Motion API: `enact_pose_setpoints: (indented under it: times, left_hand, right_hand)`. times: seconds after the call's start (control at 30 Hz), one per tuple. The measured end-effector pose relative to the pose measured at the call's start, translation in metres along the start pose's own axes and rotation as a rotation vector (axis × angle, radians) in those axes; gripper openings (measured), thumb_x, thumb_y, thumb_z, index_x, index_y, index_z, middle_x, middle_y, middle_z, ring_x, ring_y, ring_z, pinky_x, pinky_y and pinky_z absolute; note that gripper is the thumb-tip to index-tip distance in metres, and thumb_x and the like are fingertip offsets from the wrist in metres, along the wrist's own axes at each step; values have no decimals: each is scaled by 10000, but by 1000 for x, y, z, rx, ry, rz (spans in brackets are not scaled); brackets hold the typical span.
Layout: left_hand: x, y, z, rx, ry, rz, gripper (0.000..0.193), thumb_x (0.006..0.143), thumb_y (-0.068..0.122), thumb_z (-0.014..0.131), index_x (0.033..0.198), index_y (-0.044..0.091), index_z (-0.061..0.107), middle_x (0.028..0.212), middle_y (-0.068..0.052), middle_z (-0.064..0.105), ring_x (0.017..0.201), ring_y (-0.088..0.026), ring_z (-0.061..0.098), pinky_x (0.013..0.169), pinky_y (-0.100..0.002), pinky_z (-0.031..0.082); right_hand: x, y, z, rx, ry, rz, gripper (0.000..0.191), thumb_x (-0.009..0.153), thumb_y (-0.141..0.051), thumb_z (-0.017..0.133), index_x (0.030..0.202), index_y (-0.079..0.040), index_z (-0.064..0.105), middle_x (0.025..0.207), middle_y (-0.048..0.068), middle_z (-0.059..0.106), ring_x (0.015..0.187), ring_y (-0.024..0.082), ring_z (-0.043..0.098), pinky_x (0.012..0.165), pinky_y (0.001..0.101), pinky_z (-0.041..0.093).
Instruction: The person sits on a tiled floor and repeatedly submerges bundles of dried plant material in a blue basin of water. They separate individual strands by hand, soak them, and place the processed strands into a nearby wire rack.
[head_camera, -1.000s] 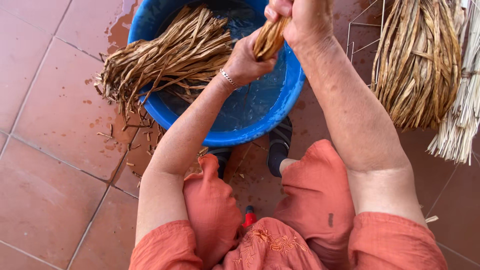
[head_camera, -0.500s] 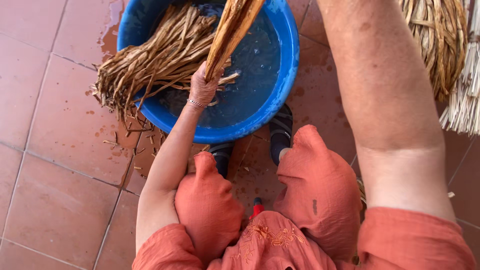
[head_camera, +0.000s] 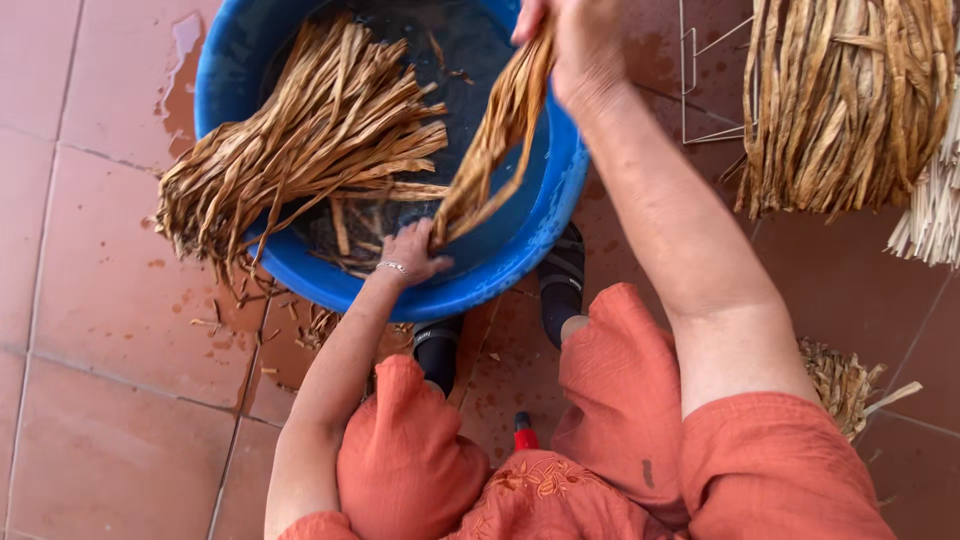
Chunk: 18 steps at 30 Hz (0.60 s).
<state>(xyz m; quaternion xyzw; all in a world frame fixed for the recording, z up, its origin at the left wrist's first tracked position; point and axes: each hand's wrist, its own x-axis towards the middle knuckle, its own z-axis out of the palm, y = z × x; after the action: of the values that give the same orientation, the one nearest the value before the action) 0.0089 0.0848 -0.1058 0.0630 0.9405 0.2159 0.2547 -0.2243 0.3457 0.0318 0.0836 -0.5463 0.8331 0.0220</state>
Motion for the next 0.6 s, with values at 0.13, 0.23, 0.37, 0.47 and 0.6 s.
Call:
enact_pose_setpoints:
  times: [0.13,0.23,0.37,0.47,0.6]
  left_hand:
    - [2,-42,1,434,-395,-169,571,830,552,730,1277,198,701,1354,-130,668,1309,-324,596,1188,-579,289]
    - [-1,-71,-10,440,-283,-335,350,930,332,636,1208,189,793,1329,-136,744,1292,-334,661,1230,-656,277]
    - [-4,-47,-27,552,-441,-336,875,716,555,842,1408,153,488,1468,-140,527,1339,-339,472,1081,-658,262]
    - [-7,9,-59,347,-278,-184,908,716,582,851,1387,78,504,1360,-174,642,1323,-367,575,1160,-556,350]
    - [-9,73,-103,-210,393,276,1006,619,306,970,1378,-65,423,1223,-272,604,1136,-443,574,975,-536,463]
  right_hand:
    - [-63,65,-4,-389,-84,383,135,898,-69,749,986,-69,647,860,8,691,743,124,679,701,302,594]
    - [-96,101,-16,-442,-158,704,191,859,-43,751,1013,-64,639,850,19,706,753,132,706,719,302,582]
    - [-80,103,-12,-226,-87,437,175,907,-34,743,1042,-50,632,891,24,679,775,139,699,730,304,588]
    - [-66,84,22,-198,68,246,156,927,-21,724,1055,-37,635,912,40,689,749,141,700,690,305,602]
    - [-94,42,88,66,-82,370,269,906,-45,747,1157,-88,657,995,19,657,801,81,654,675,264,592]
